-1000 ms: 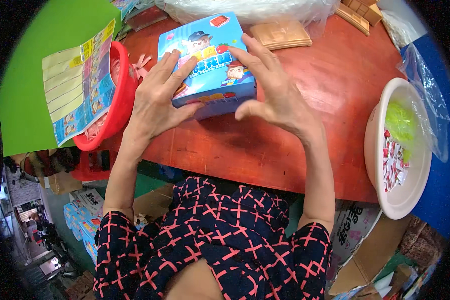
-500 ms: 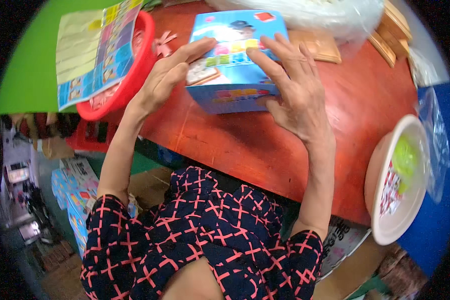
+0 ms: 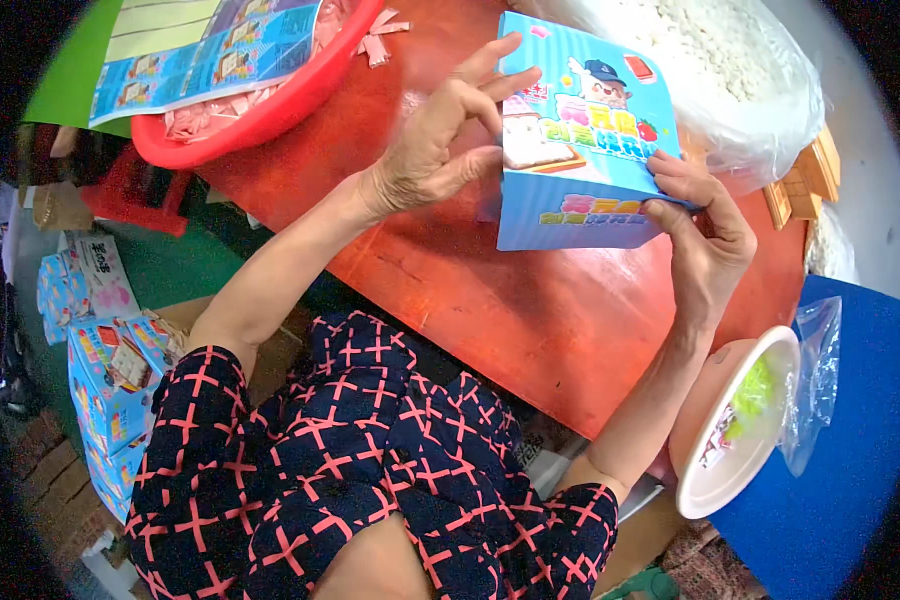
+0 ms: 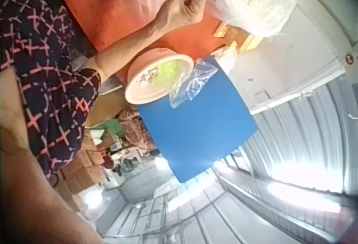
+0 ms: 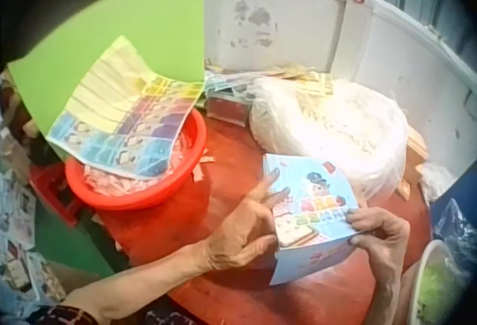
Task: Assembling a cardboard product box and filling it with small packaged toy sets.
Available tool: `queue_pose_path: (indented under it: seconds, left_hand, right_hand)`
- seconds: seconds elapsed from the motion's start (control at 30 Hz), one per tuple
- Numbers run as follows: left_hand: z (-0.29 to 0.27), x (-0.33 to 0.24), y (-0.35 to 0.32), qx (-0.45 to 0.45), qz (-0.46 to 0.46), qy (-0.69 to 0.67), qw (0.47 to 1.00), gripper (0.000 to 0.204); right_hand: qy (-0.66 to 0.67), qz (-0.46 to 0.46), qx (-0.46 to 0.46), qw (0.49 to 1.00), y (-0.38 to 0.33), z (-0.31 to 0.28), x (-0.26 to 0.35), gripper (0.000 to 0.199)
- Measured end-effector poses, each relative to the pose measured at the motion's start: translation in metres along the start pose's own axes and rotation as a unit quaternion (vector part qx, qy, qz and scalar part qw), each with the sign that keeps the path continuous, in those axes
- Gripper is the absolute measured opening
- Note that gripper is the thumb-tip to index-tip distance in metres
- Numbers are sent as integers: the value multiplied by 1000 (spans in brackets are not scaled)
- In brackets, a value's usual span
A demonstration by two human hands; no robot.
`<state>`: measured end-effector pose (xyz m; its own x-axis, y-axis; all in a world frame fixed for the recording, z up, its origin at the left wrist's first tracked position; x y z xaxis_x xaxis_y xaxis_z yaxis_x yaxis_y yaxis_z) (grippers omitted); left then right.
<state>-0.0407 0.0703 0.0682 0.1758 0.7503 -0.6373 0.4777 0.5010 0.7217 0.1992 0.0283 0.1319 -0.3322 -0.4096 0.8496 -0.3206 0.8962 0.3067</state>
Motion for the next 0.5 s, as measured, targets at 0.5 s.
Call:
queue_pose_path:
  seconds: [0.5]
  left_hand:
    - [-4, -5, -2, 26, -32, 14, 999, 45]
  right_hand:
    - [-220, 155, -106, 957, -48, 40, 21, 82]
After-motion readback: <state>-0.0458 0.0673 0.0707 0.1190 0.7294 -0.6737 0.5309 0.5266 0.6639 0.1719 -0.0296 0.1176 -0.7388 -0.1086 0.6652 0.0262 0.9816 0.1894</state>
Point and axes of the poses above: each hand's wrist, its own y-axis towards the middle knuckle, its own z-axis out of the palm, x = y × z, the point moved 2 cm from there along y, towards the middle knuckle, and after that the axes turned 10 degrees about x, right-handed, at the moved point
